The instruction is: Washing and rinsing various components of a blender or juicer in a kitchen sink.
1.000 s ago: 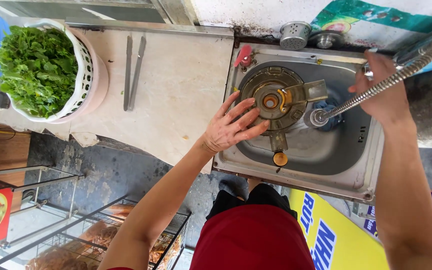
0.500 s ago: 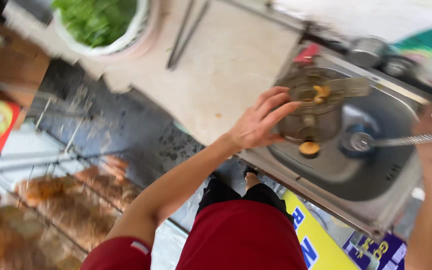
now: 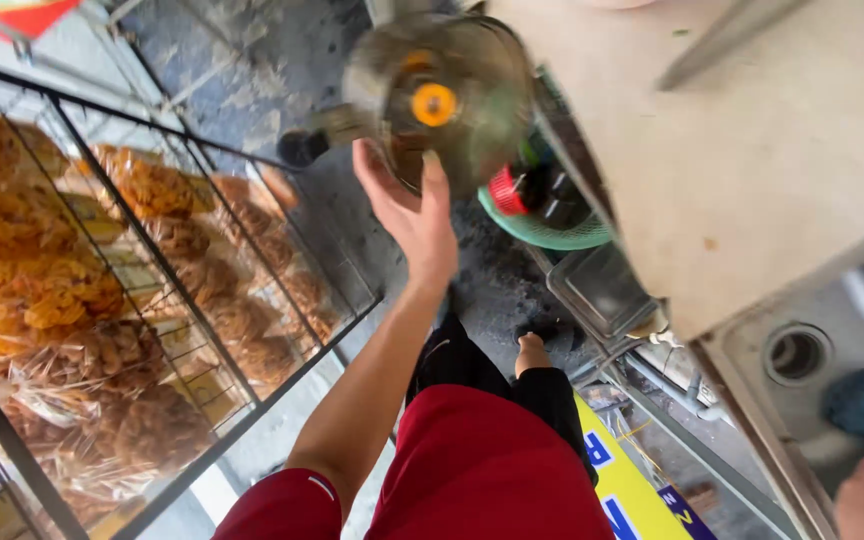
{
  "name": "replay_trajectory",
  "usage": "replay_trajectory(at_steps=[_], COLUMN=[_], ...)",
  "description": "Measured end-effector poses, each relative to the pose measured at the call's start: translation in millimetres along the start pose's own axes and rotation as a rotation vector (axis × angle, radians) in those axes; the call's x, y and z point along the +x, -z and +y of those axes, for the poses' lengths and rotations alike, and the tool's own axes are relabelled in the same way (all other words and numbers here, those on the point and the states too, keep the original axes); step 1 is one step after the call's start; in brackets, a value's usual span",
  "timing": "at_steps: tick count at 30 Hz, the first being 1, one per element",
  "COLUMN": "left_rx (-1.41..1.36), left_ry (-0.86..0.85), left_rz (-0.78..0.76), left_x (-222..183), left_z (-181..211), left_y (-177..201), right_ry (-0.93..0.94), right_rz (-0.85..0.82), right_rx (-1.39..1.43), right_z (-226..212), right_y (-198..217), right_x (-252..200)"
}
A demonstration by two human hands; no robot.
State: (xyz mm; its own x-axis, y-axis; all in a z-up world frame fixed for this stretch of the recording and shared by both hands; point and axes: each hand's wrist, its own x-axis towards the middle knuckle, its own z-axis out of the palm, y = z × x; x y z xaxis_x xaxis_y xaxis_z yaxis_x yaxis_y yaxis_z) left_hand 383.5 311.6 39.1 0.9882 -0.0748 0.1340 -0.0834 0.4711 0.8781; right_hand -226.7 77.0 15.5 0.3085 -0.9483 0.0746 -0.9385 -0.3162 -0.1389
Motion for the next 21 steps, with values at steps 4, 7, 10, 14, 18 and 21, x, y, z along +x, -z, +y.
replay_trajectory(at_steps=[4,7,10,14,18,21], left_rx=[0.43,0.634,0.705,0.816,1.026,1.061], left_ry=[0.273,0.459,0.547,0.448,0.19,0.158], left_rz=[0.28,0.255,0.113,-0.324,-0.585,-0.55], left_x=[33.9,25.3,13.7,4.2,-9.4,-6.2], left_z=[-43.8,-107.5,-160.2,-237.7,-354.5,-415.9], left_y=[80.8,108.8,90.7,48.7,27.5,7.2], right_ry=[-0.004,0.043,0.075,0.107,0.159,0.201], right_rz=[-0.08,-0.122,-0.149,-0.193,-0.21,-0.214], right_rx=[-0.026,-0.066,-0.099,-0.111,-0.124,-0.134], right_z=[-0.3,6.9,14.6,13.3,13.0,8.0], right_y=[-60.0,-99.0,-125.9,-173.8,-207.4,-219.6], right_x=[-1.2,29.3,61.5,91.7,145.1,186.8])
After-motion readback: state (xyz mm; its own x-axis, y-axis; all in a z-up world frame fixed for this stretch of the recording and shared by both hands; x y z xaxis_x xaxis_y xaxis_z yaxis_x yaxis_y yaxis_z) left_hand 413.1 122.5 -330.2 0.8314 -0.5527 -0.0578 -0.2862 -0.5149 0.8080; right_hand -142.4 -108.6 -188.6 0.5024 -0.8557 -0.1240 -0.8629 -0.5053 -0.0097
